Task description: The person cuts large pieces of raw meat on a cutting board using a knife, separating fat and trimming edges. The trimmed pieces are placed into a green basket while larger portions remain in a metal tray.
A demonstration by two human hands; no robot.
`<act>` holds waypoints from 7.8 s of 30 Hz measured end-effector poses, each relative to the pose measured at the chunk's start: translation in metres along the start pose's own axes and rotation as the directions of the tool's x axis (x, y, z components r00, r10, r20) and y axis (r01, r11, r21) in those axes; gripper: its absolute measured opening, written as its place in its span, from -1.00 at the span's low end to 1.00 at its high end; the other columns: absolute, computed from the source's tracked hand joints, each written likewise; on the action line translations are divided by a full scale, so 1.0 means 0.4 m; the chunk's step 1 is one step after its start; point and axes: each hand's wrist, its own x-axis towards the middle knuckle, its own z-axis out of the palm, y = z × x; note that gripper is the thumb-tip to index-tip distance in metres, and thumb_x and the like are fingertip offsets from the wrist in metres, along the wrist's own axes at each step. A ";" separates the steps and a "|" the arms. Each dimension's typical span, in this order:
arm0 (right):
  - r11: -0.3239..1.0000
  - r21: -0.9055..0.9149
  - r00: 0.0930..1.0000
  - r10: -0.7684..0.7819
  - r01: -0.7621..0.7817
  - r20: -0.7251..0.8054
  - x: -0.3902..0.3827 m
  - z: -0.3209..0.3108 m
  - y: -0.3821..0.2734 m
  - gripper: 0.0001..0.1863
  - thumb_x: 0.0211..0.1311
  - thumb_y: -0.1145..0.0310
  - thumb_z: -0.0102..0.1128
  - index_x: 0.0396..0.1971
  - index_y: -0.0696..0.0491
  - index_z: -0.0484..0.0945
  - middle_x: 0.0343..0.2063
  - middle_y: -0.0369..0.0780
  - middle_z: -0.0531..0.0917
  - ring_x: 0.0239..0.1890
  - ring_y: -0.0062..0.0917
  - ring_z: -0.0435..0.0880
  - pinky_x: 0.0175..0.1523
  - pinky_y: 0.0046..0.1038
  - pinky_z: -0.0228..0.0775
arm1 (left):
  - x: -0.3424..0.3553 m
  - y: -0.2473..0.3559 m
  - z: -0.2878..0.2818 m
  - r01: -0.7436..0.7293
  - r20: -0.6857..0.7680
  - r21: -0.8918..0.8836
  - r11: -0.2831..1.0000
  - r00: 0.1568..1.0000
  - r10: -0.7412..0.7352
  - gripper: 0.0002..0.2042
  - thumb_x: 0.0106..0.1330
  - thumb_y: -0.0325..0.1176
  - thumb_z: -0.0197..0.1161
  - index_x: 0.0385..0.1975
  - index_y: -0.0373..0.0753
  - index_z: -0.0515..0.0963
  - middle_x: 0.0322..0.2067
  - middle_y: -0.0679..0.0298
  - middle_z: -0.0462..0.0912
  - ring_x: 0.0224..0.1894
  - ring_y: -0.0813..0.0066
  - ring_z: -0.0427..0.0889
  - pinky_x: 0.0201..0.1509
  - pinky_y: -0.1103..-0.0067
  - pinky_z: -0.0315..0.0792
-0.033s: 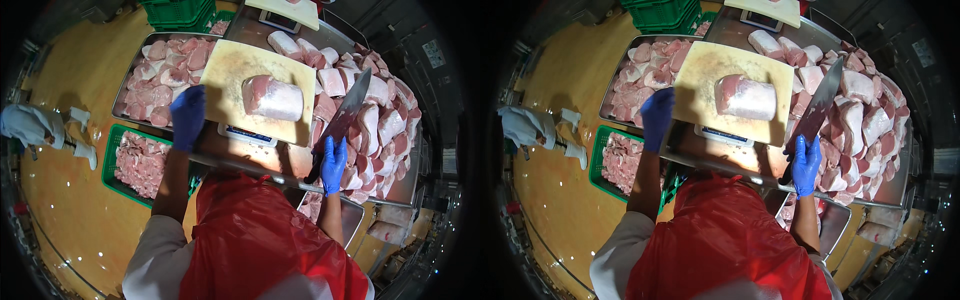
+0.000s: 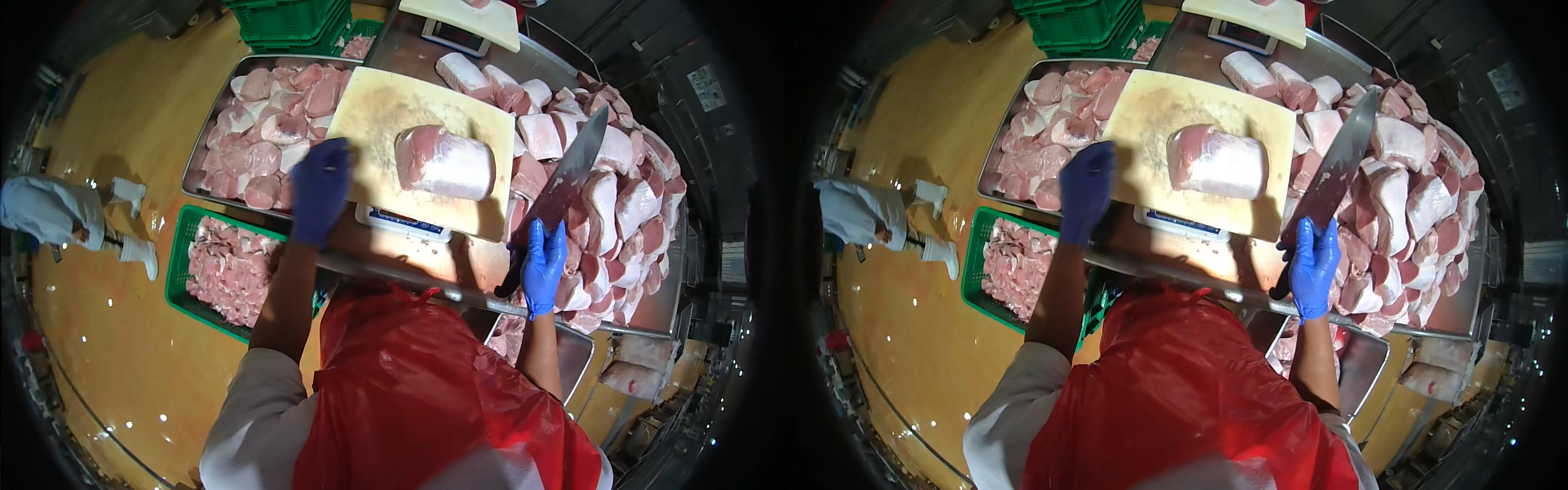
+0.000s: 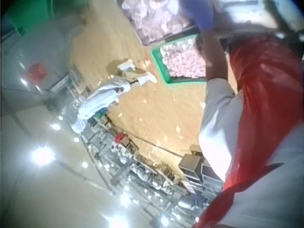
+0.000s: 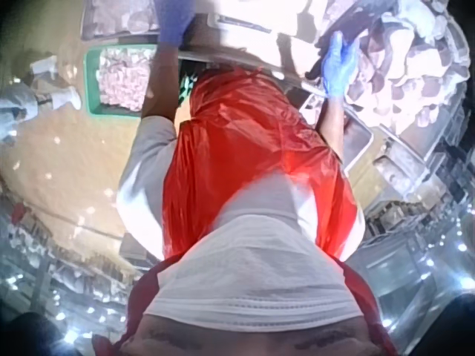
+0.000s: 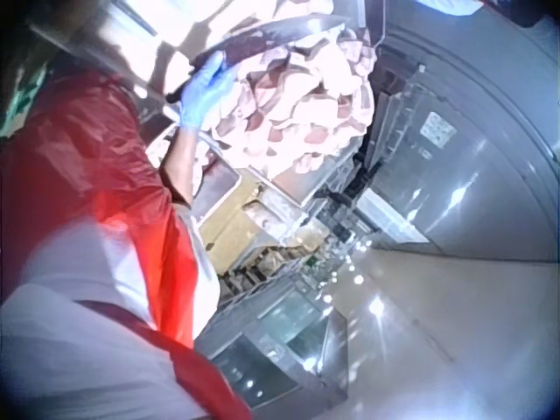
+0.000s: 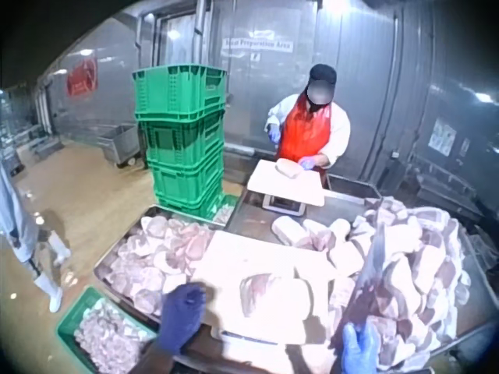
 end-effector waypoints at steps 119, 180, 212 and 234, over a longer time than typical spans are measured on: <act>0.908 -0.408 0.989 -0.035 0.092 0.146 -0.101 -0.023 0.117 -0.77 0.45 0.45 0.13 0.01 0.23 0.49 -0.48 -0.04 0.66 -0.60 -0.37 0.59 -0.45 -0.33 0.41 | 0.066 -0.050 -0.161 -0.231 0.332 0.147 0.962 0.928 0.171 -0.67 0.32 -0.44 0.32 0.04 -0.42 0.53 -0.19 0.02 0.67 -0.19 0.21 0.66 -0.05 0.58 0.52; 0.693 -0.483 0.773 -0.173 0.536 0.610 -0.055 0.197 -0.104 -0.78 0.40 0.37 0.11 -0.08 0.11 0.37 -0.42 0.07 0.64 -0.43 0.04 0.66 -0.39 -0.08 0.49 | -0.231 -0.044 -0.194 -0.006 0.115 0.011 1.000 0.993 0.005 -0.80 0.03 -0.53 0.37 -0.33 -0.29 0.55 -0.38 0.21 0.60 -0.33 0.44 0.57 -0.17 0.55 0.52; 0.744 -0.471 0.827 -0.192 0.475 0.529 0.000 0.118 0.068 -0.82 0.48 0.29 0.04 -0.12 0.07 0.39 -0.45 0.09 0.63 -0.40 0.07 0.64 -0.34 -0.02 0.43 | -0.166 0.035 0.265 -0.190 -0.038 0.038 0.981 0.981 0.192 -0.85 0.06 -0.58 0.39 -0.52 -0.32 0.50 -0.66 0.27 0.50 -0.60 0.55 0.48 -0.42 0.53 0.45; 0.315 -0.664 0.679 0.075 0.678 0.730 0.014 -0.221 -0.007 -0.84 0.33 0.41 0.14 -0.17 0.06 0.39 -0.50 -0.04 0.61 -0.49 -0.06 0.66 -0.46 -0.10 0.45 | -0.216 0.060 0.152 -0.189 -0.015 0.082 0.979 0.982 0.191 -0.85 0.13 -0.53 0.31 -0.31 -0.20 0.57 -0.39 0.18 0.57 -0.32 0.18 0.61 -0.28 0.35 0.54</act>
